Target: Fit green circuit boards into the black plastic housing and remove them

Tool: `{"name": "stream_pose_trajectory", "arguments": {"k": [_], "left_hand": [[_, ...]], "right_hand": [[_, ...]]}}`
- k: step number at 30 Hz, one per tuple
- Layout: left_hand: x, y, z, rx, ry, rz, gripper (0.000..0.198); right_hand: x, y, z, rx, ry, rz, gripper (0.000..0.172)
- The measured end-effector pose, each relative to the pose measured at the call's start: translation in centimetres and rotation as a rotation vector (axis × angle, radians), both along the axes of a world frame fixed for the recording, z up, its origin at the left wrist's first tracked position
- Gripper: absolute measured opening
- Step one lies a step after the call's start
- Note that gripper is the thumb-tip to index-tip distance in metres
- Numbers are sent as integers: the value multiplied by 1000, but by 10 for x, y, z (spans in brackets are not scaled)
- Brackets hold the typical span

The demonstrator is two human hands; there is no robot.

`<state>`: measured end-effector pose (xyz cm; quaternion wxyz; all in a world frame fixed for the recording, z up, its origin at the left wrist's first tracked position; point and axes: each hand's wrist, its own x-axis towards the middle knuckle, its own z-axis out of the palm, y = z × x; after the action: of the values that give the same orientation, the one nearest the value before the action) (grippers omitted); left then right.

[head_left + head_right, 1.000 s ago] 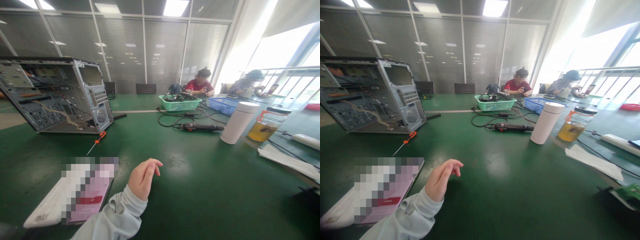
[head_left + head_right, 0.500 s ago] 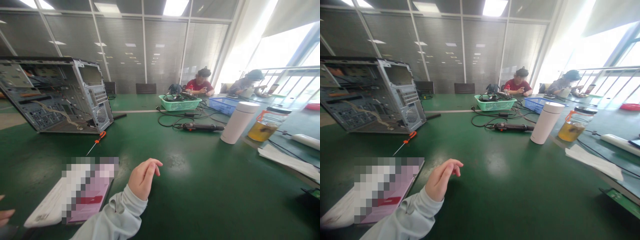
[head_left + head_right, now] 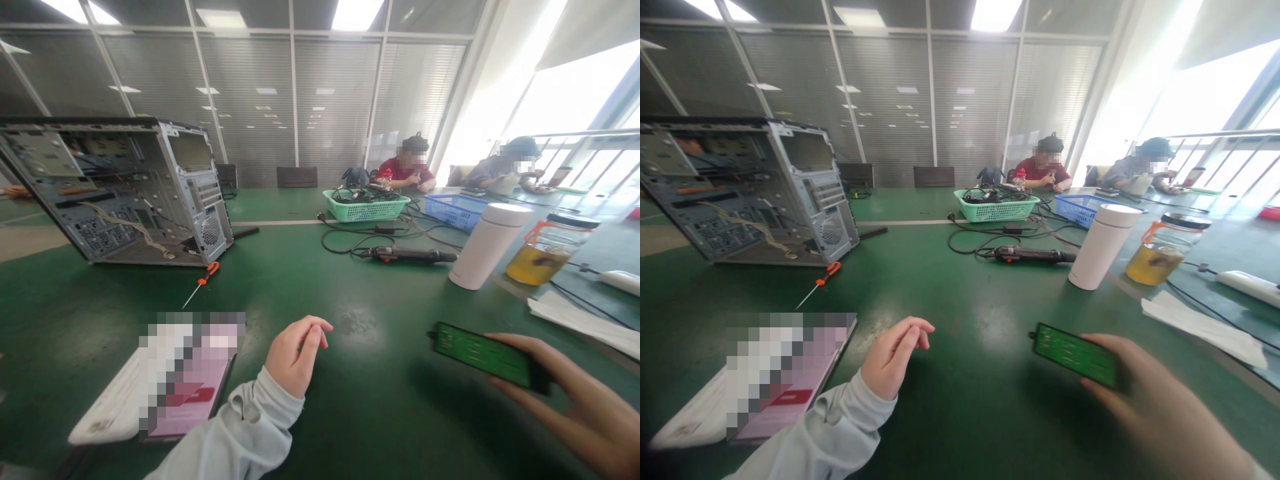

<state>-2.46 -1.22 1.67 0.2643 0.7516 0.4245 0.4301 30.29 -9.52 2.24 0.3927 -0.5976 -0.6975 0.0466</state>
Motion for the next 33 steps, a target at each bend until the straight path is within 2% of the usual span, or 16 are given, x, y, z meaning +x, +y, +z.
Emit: {"name": "stream_pose_trajectory", "arguments": {"k": [1, 3, 4, 7, 10, 14, 16, 18, 20, 23, 25, 27, 30, 33], "left_hand": [[0, 0, 0, 20, -8, 7, 30], [-1, 2, -1, 85, -29, 39, 29], [-1, 3, -2, 116, -39, 64, 29], [-3, 7, -8, 121, -65, 119, 33], [-4, 10, -14, -24, -112, 95, 36], [-4, 9, -15, -168, -169, 46, 54], [-3, 7, -13, -163, -183, 26, 59], [-2, 6, -11, -149, -183, 25, 55], [-1, 5, -9, -163, -168, 24, 44], [0, 4, -5, -189, -106, 14, 28], [-1, 5, -3, -191, -60, 35, 31], [-1, 7, -4, -210, -50, 65, 40], [-3, 11, -8, -304, -127, 75, 51], [-3, 15, -15, -492, -229, 46, 58]], "right_hand": [[-17, 12, 2, -4, -36, 114, 49], [-60, 36, 4, 27, -64, 294, 33], [-83, 46, 5, 13, -70, 353, 30], [-140, 68, 4, -43, -43, 390, 40], [-166, 74, -3, -65, 11, 383, 44], [-165, 73, -13, -92, 174, 348, 38], [-160, 73, -17, -163, 351, 348, 37], [-158, 76, -18, -285, 560, 341, 45], [-157, 79, -14, -471, 748, 317, 53], [-156, 80, -1, -877, 972, 254, 42], [-156, 79, 9, -1166, 1120, 223, 40], [-155, 77, 16, -1350, 1249, 254, 55], [-154, 75, 18, -1435, 1381, 332, 66], [-154, 76, 16, -1441, 1470, 324, 69]]}}
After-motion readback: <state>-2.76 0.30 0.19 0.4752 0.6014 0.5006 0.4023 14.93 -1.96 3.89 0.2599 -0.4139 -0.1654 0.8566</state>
